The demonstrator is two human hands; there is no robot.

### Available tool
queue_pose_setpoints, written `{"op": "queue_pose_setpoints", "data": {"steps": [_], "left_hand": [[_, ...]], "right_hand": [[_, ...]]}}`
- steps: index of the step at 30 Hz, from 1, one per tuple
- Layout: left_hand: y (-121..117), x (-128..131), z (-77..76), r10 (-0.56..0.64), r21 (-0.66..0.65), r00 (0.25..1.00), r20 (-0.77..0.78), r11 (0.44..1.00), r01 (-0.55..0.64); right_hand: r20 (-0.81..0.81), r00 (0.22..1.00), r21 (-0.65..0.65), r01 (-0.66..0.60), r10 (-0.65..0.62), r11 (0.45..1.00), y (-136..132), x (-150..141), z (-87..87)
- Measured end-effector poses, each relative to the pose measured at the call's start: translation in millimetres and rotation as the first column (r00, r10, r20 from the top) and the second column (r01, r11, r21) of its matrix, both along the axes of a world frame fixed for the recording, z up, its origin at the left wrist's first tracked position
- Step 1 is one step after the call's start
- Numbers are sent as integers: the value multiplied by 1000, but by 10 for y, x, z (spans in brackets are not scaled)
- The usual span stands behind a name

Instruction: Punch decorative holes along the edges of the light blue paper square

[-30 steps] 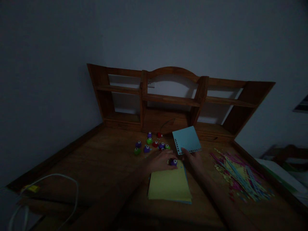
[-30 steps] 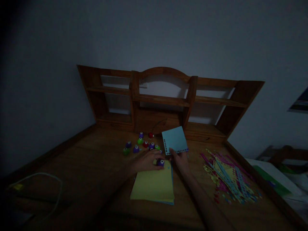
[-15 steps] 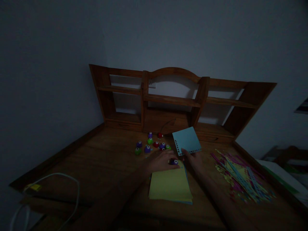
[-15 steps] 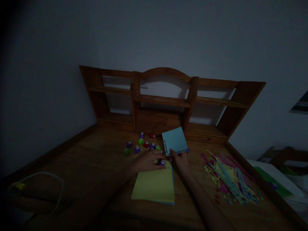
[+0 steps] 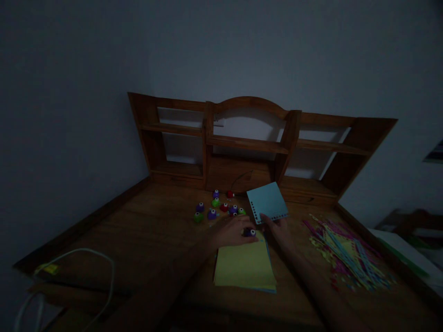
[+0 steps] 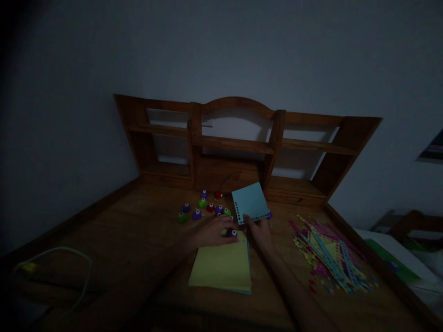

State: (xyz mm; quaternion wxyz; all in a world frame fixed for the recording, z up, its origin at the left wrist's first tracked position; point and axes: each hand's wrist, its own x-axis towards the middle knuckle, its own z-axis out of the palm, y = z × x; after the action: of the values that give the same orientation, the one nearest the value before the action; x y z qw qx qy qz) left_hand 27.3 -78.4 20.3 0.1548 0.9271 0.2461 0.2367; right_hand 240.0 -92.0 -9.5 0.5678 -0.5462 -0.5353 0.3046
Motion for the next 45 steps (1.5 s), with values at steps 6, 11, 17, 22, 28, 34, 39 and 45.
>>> {"op": "queue_pose_setpoints", "data": {"steps": [6, 11, 17, 22, 28, 34, 39, 45], "left_hand": [[0, 31, 19, -12, -40, 1000, 17, 999, 13], [-45, 23, 123, -46, -67, 999, 11, 997, 47], [-67, 19, 159, -35, -61, 999, 7, 997, 36], [-43, 30, 126, -45, -57, 999, 13, 997, 46], [-31, 25, 103, -48, -57, 999, 14, 997, 48], [-21, 37, 79, -51, -43, 998, 25, 998, 52], [-21, 48, 70, -50, -54, 998, 33, 997, 52], [-39, 33, 107, -52, -71, 998, 32, 996, 54]], "right_hand": [[16, 1000, -11, 14, -14, 1000, 1, 2, -14], [8, 1000, -14, 3, -3, 1000, -12, -2, -4], [18, 1000, -18, 15, -15, 1000, -31, -6, 43], [19, 1000, -13, 11, -10, 1000, -20, -1, 14], [29, 999, -12, 24, -23, 1000, -19, -3, 14], [24, 1000, 4, 3, -3, 1000, -47, -9, 38], [27, 1000, 1, 0, 0, 1000, -33, 4, 2], [49, 999, 8, -5, 5, 1000, -4, 23, -22]]}}
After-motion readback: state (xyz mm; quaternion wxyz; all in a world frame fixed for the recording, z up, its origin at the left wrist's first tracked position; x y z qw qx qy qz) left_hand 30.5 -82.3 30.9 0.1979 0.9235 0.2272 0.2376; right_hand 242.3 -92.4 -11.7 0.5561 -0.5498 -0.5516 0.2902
